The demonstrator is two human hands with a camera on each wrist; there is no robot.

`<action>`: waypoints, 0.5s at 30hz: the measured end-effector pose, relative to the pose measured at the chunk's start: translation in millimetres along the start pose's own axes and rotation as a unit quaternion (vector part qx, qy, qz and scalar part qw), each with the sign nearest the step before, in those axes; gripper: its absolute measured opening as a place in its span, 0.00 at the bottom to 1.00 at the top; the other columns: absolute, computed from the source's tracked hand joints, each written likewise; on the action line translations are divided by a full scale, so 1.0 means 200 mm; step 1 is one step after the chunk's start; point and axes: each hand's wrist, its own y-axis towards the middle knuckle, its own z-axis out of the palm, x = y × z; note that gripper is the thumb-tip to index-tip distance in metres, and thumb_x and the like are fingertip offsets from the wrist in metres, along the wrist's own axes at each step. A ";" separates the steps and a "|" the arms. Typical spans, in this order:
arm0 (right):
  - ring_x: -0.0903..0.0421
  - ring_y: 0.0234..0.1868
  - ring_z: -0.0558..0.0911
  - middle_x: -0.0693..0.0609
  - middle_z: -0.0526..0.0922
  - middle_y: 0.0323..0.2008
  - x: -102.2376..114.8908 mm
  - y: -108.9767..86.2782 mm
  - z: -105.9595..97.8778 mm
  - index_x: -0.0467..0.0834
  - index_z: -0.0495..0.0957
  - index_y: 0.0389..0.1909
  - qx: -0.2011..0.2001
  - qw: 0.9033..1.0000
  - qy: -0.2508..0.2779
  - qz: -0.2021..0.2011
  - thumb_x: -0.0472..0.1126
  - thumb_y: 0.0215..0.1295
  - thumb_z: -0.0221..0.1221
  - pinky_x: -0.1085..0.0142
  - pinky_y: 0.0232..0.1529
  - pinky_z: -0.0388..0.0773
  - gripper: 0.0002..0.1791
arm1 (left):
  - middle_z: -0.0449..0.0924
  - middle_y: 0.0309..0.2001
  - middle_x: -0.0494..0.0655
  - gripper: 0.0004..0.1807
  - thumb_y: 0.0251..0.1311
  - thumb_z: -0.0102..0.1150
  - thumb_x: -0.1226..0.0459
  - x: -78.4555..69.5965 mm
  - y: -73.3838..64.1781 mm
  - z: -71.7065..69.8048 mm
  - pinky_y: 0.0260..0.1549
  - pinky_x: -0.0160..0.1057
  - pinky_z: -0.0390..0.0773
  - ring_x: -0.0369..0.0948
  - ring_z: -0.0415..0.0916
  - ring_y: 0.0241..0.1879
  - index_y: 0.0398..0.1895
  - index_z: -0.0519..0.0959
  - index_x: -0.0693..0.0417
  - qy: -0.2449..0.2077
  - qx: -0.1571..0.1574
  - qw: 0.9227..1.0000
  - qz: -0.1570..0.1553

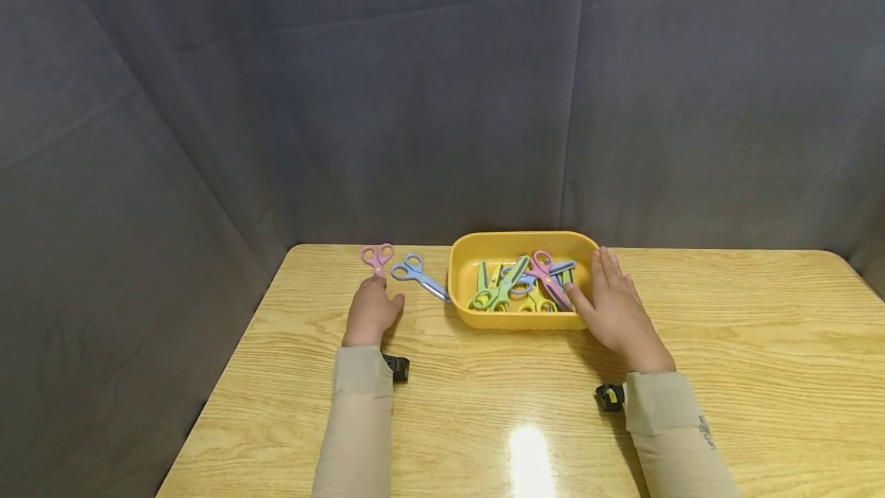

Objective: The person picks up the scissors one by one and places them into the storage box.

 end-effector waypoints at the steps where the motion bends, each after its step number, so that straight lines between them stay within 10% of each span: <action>1: 0.30 0.78 0.40 0.27 0.38 0.78 0.00 0.00 0.00 0.24 0.38 0.76 0.000 1.000 0.001 0.000 0.61 0.80 0.40 0.36 0.74 0.39 0.48 | 0.76 0.56 0.74 0.25 0.64 0.61 0.66 0.00 0.00 0.00 0.59 0.58 0.74 0.67 0.75 0.57 0.58 0.75 0.80 0.005 -0.010 1.000 -0.004; 8: 0.30 0.78 0.40 0.28 0.38 0.78 0.00 0.00 0.00 0.24 0.38 0.76 -0.001 1.000 0.004 0.001 0.61 0.80 0.40 0.35 0.74 0.40 0.48 | 0.81 0.41 0.71 0.14 0.55 0.61 0.77 0.04 -0.02 -0.02 0.48 0.59 0.79 0.66 0.79 0.44 0.46 0.82 0.76 -0.007 -0.091 0.996 -0.022; 15: 0.30 0.78 0.41 0.27 0.38 0.78 0.01 0.00 -0.01 0.24 0.38 0.77 0.001 1.000 0.005 0.000 0.61 0.80 0.40 0.35 0.74 0.40 0.48 | 0.80 0.43 0.70 0.14 0.58 0.54 0.81 0.11 -0.01 -0.02 0.48 0.57 0.80 0.63 0.79 0.47 0.47 0.82 0.73 -0.069 -0.106 0.991 -0.045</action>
